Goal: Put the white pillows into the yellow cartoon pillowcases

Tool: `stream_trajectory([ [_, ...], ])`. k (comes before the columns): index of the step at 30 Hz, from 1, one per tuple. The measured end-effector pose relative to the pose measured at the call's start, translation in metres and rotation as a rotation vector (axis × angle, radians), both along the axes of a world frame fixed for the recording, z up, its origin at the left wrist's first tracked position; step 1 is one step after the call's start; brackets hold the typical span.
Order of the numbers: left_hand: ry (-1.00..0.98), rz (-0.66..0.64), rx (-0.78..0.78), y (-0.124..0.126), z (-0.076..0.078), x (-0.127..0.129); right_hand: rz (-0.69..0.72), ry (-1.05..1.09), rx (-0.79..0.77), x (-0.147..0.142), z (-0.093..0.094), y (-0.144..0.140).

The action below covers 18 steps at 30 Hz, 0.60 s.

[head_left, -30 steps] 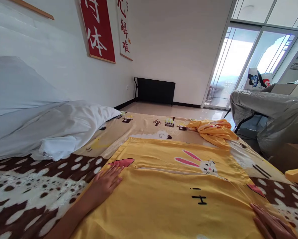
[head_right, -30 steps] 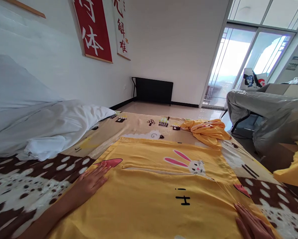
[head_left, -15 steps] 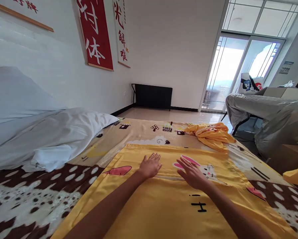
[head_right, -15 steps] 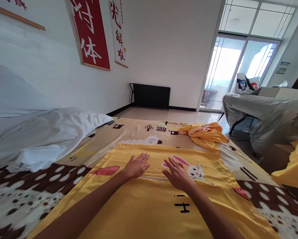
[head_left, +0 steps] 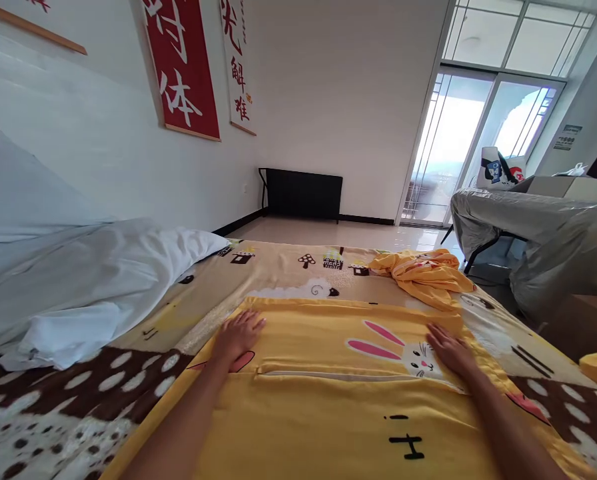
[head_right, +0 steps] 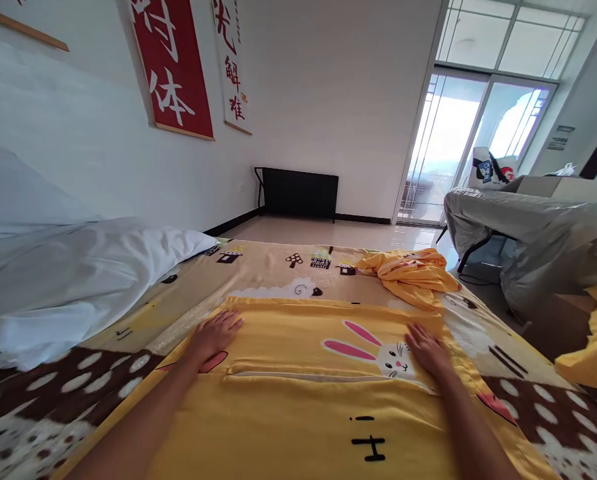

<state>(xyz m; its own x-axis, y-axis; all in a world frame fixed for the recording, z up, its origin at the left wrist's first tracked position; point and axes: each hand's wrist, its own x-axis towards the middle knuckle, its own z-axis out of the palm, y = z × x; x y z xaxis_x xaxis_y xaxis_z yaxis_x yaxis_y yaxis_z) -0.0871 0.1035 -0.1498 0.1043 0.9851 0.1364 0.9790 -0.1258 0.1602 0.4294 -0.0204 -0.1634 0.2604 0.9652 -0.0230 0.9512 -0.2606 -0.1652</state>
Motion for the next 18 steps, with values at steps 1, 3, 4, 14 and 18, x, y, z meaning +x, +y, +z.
stream_trajectory([
  [1,0.007,0.009,0.008,-0.001,0.002,-0.009,-0.042,-0.017,-0.010,0.020,-0.001,-0.009],
  [3,0.027,0.013,0.031,-0.004,0.008,-0.016,-0.102,-0.077,-0.014,0.042,-0.001,-0.021],
  [4,0.038,0.006,0.051,-0.006,0.011,-0.012,-0.128,-0.110,-0.004,0.045,0.001,-0.023],
  [14,0.008,-0.268,-0.040,-0.016,0.006,0.157,0.383,-0.031,0.143,-0.170,0.011,0.070],
  [18,-0.002,-0.255,-0.085,-0.008,-0.010,0.151,0.486,0.022,0.137,-0.195,0.000,0.083],
])
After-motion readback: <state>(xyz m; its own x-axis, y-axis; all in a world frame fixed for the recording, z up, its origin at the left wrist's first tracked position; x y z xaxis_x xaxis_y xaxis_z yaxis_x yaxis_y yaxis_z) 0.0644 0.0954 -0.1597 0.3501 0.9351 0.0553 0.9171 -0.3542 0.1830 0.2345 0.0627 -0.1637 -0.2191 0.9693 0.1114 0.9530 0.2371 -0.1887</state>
